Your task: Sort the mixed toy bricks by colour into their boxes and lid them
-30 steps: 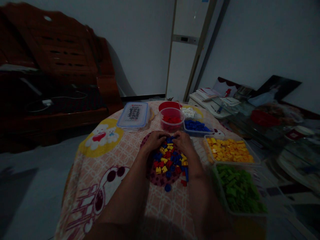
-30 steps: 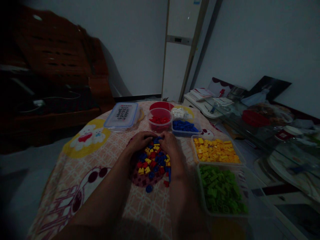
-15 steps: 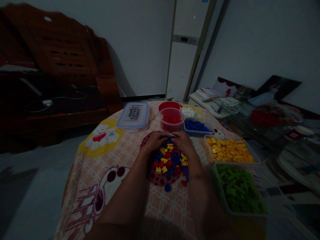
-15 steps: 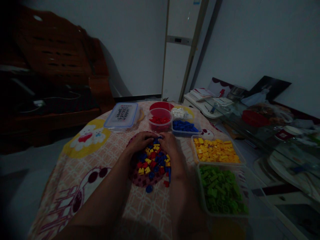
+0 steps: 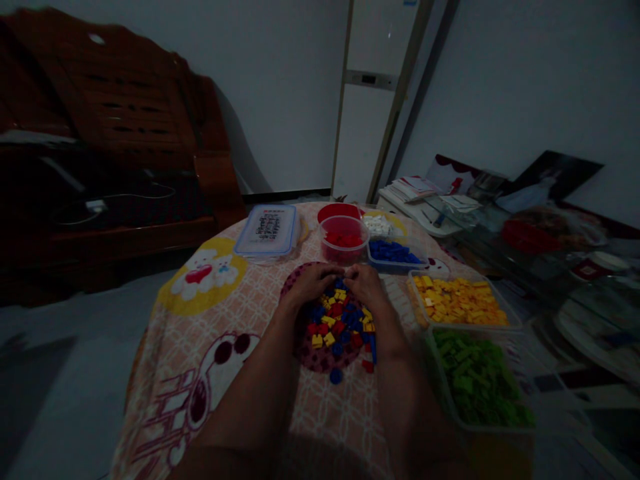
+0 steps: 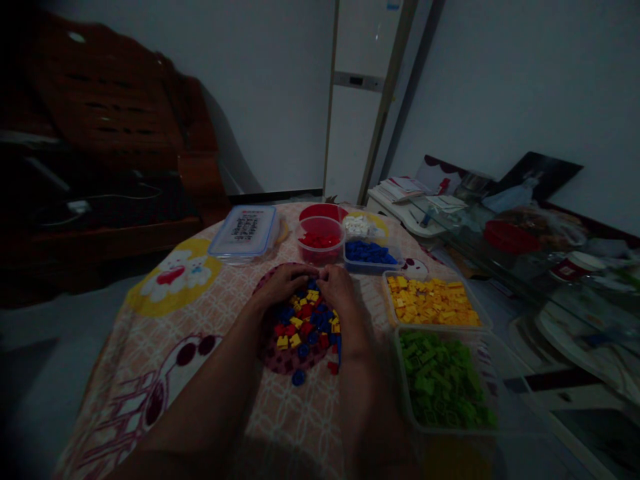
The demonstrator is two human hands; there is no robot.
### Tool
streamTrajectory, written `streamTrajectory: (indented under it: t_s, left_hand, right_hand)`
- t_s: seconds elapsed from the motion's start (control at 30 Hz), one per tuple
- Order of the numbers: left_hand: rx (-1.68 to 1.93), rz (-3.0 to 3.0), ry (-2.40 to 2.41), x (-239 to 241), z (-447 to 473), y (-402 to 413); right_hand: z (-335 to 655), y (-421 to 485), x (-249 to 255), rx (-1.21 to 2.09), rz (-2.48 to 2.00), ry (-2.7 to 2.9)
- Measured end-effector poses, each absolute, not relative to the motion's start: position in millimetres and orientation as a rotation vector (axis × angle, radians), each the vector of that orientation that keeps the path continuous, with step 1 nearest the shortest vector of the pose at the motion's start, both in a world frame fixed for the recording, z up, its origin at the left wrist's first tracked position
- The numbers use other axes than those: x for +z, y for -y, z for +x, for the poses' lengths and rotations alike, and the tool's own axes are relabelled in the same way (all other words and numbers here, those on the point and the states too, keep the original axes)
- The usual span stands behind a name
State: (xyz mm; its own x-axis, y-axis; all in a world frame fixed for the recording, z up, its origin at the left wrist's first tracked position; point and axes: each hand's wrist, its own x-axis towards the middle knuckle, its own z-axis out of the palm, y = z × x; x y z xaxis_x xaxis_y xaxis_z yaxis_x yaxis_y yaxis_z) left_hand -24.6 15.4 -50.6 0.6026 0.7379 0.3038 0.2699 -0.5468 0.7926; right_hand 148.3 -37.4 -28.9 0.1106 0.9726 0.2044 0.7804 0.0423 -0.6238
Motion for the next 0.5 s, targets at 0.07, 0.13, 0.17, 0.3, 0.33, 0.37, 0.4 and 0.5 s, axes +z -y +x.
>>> streamTrajectory:
  t_s: [0.07, 0.13, 0.17, 0.3, 0.33, 0.37, 0.4, 0.5]
  left_hand:
    - [0.835, 2.104, -0.809, -51, -25, -16]
    - [0.841, 2.099, -0.822, -50, -25, -15]
    - [0.846, 2.091, -0.83, -49, -26, -15]
    - [0.881, 2.021, -0.905, -43, -28, -14]
    - [0.892, 2.002, -0.94, -42, -28, -13]
    - [0.904, 1.984, -0.982, -41, -29, -13]
    - [0.923, 1.966, -1.029, -41, -29, -14]
    - [1.004, 1.918, -1.175, -43, -31, -16]
  right_hand:
    - [148, 37, -28, 0.424, -1.778, 1.664]
    - [150, 36, -28, 0.493, -1.745, 1.597]
    - [152, 36, -28, 0.538, -1.719, 1.554]
    - [157, 34, -26, 0.703, -1.599, 1.347]
    - [158, 35, -24, 0.728, -1.568, 1.303]
    - [158, 36, -22, 0.745, -1.544, 1.263]
    - [159, 37, -20, 0.762, -1.526, 1.229]
    - [160, 41, -14, 0.827, -1.5, 1.139]
